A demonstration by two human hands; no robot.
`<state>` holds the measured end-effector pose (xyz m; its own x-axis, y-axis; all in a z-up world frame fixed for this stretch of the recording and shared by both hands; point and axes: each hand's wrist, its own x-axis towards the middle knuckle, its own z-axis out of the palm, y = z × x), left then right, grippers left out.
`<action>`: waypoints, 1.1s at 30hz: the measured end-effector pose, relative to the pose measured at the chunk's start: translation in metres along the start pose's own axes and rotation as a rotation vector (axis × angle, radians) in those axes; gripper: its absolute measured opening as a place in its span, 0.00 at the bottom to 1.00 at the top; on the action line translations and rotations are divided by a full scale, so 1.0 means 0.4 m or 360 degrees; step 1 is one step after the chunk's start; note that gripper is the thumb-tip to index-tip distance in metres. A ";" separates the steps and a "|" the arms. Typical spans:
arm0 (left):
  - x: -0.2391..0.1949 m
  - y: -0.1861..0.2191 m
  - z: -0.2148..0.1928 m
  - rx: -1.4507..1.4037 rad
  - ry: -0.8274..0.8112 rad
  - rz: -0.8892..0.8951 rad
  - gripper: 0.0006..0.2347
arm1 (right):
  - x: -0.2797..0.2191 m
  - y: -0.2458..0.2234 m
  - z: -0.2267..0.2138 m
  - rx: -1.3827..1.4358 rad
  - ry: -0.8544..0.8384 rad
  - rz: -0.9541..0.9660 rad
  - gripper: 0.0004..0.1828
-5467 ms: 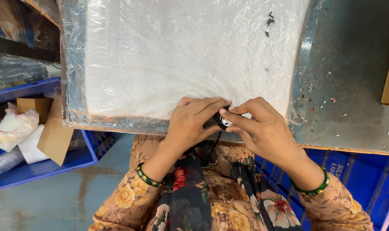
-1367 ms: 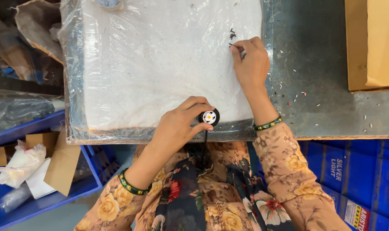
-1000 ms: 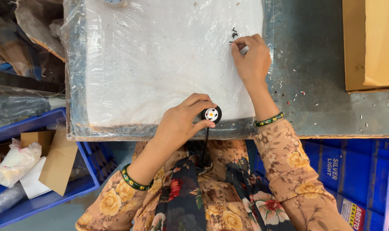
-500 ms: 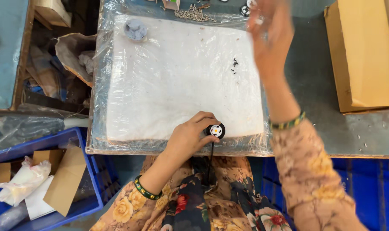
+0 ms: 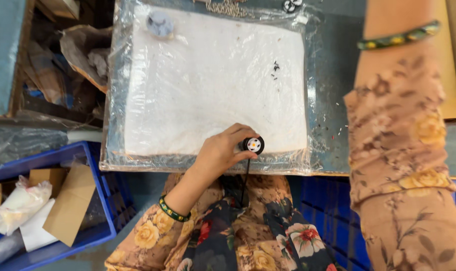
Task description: The person assembles small LED light units by hand, placing circular covers over the LEDs and securing them with screws using a green electric screwdriver. The person repeats this process for multiple units, placing finished items into a cardboard box.
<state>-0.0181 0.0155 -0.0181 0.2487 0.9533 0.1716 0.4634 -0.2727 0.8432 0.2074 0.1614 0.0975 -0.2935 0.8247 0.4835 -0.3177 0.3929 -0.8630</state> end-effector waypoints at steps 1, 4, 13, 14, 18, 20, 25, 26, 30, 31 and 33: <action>0.001 -0.002 0.001 0.0003 -0.0010 -0.0013 0.18 | -0.011 -0.006 -0.001 0.0049 -0.0010 0.0014 0.27; 0.002 -0.003 0.000 0.0009 -0.0042 -0.0042 0.19 | -0.038 -0.030 0.002 0.0159 -0.0047 0.0037 0.30; 0.001 -0.006 0.004 0.0019 -0.0024 -0.0016 0.19 | -0.053 -0.104 0.038 0.0322 -0.0088 0.0047 0.39; 0.003 -0.008 0.005 0.0034 -0.0042 -0.0041 0.20 | -0.056 -0.110 0.043 0.0328 -0.0091 0.0050 0.40; -0.001 -0.016 0.011 0.0047 -0.0035 -0.0047 0.20 | -0.089 -0.118 0.065 0.0363 -0.0080 0.0078 0.44; 0.000 -0.017 0.014 0.0058 -0.0055 -0.0057 0.20 | -0.115 -0.126 0.069 0.0366 -0.0068 0.0097 0.46; 0.000 -0.017 0.012 0.0079 -0.0055 -0.0043 0.20 | -0.167 -0.130 0.081 0.0269 0.0051 0.0091 0.51; -0.001 -0.018 0.012 0.0081 -0.0047 -0.0031 0.20 | -0.172 -0.129 0.081 0.0258 0.0063 0.0089 0.51; -0.004 -0.017 0.011 0.0028 -0.0029 -0.0018 0.20 | -0.183 -0.120 0.079 0.0247 0.0144 0.0090 0.50; -0.003 -0.016 0.011 0.0029 -0.0035 -0.0031 0.19 | -0.183 -0.117 0.078 0.0243 0.0154 0.0081 0.51; -0.003 -0.014 0.009 0.0032 -0.0032 -0.0030 0.19 | -0.185 -0.112 0.078 0.0263 0.0173 0.0067 0.51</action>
<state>-0.0179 0.0153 -0.0249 0.2570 0.9554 0.1455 0.4851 -0.2577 0.8356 0.2153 0.0701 0.1048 -0.2137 0.8815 0.4209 -0.4535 0.2921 -0.8420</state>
